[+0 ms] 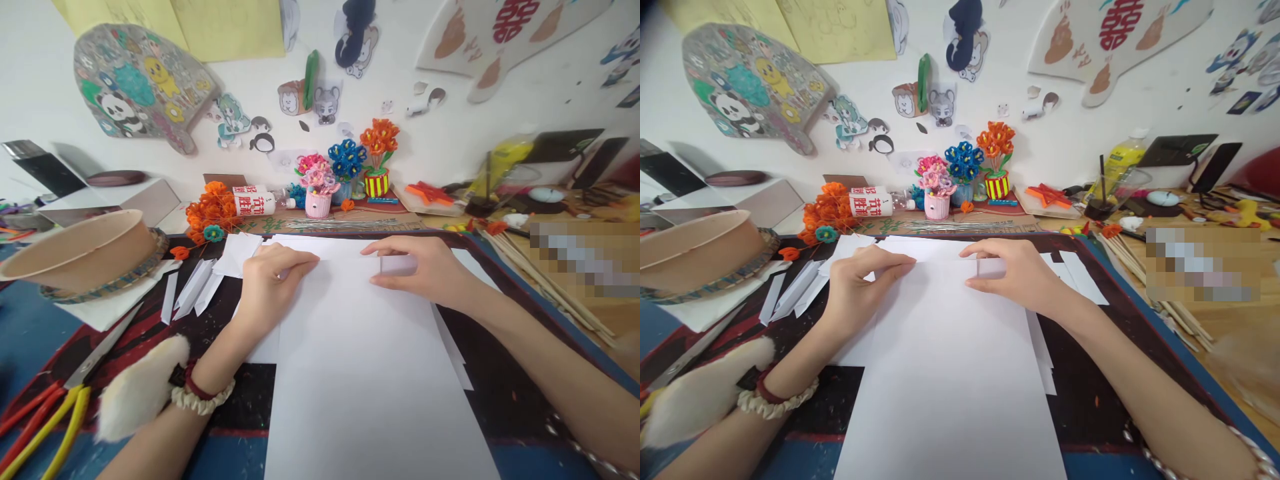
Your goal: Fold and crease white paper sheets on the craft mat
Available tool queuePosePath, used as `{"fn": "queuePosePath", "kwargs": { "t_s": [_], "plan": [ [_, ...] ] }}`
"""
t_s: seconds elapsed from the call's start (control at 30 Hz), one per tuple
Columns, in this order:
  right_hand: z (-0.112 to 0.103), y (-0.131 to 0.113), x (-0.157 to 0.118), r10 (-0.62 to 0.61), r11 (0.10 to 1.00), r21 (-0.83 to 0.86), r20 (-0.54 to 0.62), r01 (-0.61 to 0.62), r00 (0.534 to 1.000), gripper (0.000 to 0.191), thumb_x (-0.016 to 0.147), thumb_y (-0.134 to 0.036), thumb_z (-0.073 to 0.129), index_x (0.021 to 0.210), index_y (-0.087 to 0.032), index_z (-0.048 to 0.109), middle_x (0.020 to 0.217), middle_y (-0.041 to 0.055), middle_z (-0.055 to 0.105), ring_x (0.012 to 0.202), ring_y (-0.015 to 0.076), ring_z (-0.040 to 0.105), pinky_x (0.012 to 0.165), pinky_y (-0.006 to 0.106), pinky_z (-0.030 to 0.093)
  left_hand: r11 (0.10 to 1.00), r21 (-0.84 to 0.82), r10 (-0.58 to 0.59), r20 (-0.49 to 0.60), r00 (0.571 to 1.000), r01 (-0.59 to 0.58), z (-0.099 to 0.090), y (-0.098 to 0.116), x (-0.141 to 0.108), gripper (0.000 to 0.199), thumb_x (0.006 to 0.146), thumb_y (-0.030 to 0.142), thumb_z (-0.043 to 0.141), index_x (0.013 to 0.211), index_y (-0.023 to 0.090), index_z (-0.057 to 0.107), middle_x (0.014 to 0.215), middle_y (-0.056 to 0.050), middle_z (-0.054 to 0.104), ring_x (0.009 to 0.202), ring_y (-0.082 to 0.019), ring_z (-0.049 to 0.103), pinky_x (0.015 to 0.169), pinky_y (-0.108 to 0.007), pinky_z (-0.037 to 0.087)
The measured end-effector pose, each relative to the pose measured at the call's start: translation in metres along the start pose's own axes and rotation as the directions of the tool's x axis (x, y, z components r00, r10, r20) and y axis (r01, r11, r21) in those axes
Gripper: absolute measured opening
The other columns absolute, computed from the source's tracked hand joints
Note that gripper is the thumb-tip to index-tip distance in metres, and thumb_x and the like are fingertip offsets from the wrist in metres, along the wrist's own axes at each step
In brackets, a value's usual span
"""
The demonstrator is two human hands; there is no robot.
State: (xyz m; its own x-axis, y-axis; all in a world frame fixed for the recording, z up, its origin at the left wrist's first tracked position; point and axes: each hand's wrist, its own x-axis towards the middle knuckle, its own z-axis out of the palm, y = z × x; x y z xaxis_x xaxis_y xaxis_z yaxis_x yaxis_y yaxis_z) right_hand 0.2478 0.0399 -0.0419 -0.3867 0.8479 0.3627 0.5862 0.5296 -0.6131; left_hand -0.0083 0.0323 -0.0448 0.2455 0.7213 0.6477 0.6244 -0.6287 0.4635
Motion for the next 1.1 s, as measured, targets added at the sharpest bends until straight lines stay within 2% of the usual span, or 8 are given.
{"fn": "queuePosePath", "kwargs": {
  "t_s": [0.2,0.37,0.7,0.9,1.1],
  "plan": [
    [0.0,0.004,0.001,-0.088,0.99,-0.109,0.037,0.092,0.995,0.029,0.077,-0.033,0.071,0.104,-0.025,0.067,0.109,0.0004,0.071,0.102,0.0231,0.065,0.091,0.036,0.05,1.0,0.003,0.009,-0.001,1.0,-0.009,0.0,-0.002,0.0,0.011,0.083,0.019,0.063,0.081,0.021,0.073,0.072,-0.001,0.072,0.065,-0.016,0.06,0.072,-0.034,0.041],
    [0.001,0.007,0.0,-0.143,0.965,-0.215,0.045,0.15,0.989,0.029,0.08,-0.033,0.069,0.107,-0.025,0.065,0.107,0.0011,0.07,0.097,0.022,0.065,0.087,0.036,0.05,1.0,0.001,0.002,-0.004,1.0,-0.002,0.0,-0.001,0.0,0.011,0.083,0.019,0.063,0.079,0.022,0.073,0.073,0.0,0.073,0.066,-0.016,0.061,0.073,-0.034,0.041],
    [0.003,0.011,-0.001,-0.325,0.844,-0.442,0.03,0.304,0.945,0.025,0.085,-0.03,0.063,0.108,-0.021,0.065,0.099,0.0044,0.071,0.088,0.0223,0.065,0.08,0.036,0.049,0.999,-0.034,-0.038,-0.005,0.999,0.038,0.001,-0.002,0.0,0.011,0.083,0.019,0.064,0.079,0.023,0.073,0.077,0.002,0.074,0.07,-0.016,0.063,0.075,-0.033,0.042],
    [0.004,0.011,-0.001,-0.336,0.848,-0.431,0.012,0.308,0.942,0.023,0.085,-0.031,0.061,0.105,-0.02,0.066,0.097,0.0051,0.071,0.087,0.0219,0.066,0.078,0.035,0.05,0.998,-0.034,-0.046,-0.004,0.999,0.045,0.001,-0.002,0.0,0.011,0.083,0.02,0.064,0.079,0.024,0.073,0.078,0.003,0.074,0.072,-0.015,0.063,0.076,-0.033,0.042],
    [0.003,0.007,-0.001,-0.214,0.937,-0.29,-0.033,0.195,0.976,0.021,0.083,-0.03,0.063,0.103,-0.023,0.066,0.1,0.0034,0.07,0.092,0.0216,0.066,0.082,0.034,0.05,0.998,-0.029,-0.057,-0.001,0.998,0.057,0.0,0.001,0.0,0.012,0.084,0.021,0.062,0.078,0.025,0.072,0.079,0.002,0.074,0.072,-0.016,0.063,0.077,-0.034,0.043]
  ]
}}
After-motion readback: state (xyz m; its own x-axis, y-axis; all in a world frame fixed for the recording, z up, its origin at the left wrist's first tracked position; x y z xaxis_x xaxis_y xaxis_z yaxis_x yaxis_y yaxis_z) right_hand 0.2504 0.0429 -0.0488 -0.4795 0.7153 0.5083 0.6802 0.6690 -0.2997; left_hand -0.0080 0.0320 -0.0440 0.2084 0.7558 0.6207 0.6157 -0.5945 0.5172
